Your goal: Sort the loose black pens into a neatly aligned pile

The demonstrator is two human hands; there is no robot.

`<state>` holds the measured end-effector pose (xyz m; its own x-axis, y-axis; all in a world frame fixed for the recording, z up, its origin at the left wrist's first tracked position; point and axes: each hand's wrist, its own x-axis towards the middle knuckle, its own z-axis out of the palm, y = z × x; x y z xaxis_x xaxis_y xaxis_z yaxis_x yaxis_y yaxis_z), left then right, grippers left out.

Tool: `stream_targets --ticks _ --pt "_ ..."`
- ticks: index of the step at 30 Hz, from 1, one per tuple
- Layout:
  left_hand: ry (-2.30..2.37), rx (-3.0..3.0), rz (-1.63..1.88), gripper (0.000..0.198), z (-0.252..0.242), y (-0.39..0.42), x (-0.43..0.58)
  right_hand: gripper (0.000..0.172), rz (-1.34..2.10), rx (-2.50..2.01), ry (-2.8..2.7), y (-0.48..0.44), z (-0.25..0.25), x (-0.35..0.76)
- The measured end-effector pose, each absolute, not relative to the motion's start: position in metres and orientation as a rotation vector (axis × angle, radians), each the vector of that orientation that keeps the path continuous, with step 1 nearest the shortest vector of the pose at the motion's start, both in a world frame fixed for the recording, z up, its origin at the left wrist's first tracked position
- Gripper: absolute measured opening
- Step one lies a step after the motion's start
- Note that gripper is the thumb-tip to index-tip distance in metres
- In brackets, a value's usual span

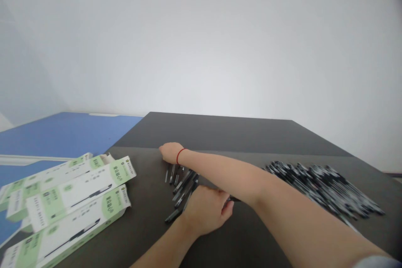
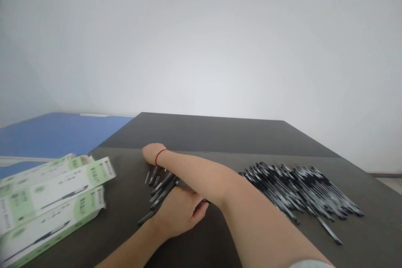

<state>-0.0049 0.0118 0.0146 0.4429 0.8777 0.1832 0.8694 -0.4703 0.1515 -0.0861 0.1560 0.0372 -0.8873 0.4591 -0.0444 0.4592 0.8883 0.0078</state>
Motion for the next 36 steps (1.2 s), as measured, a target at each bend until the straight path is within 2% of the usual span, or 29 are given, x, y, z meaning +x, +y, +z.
stream_targets --ticks 6,13,22,29,32,36 --pt "1.600 2.632 0.352 0.021 0.018 0.010 -0.003 0.019 0.042 0.566 3.010 0.153 0.031 -0.053" --pt "1.585 2.630 0.328 0.022 0.015 0.012 -0.003 0.020 0.091 0.431 3.064 0.167 0.049 -0.007" --pt "1.590 2.603 0.321 0.024 0.015 0.014 -0.004 0.012 0.128 0.246 3.016 0.176 0.044 0.011" --pt "1.634 2.555 0.324 0.023 0.019 0.012 -0.005 0.009 0.117 0.332 3.062 0.166 0.053 0.020" --pt "1.675 2.519 0.350 0.023 0.019 0.013 -0.007 0.009 -0.058 0.493 3.187 0.158 0.065 0.060" --pt "1.762 2.441 0.390 0.025 0.019 0.017 -0.009 0.010 -0.703 0.814 3.260 0.140 0.074 0.142"
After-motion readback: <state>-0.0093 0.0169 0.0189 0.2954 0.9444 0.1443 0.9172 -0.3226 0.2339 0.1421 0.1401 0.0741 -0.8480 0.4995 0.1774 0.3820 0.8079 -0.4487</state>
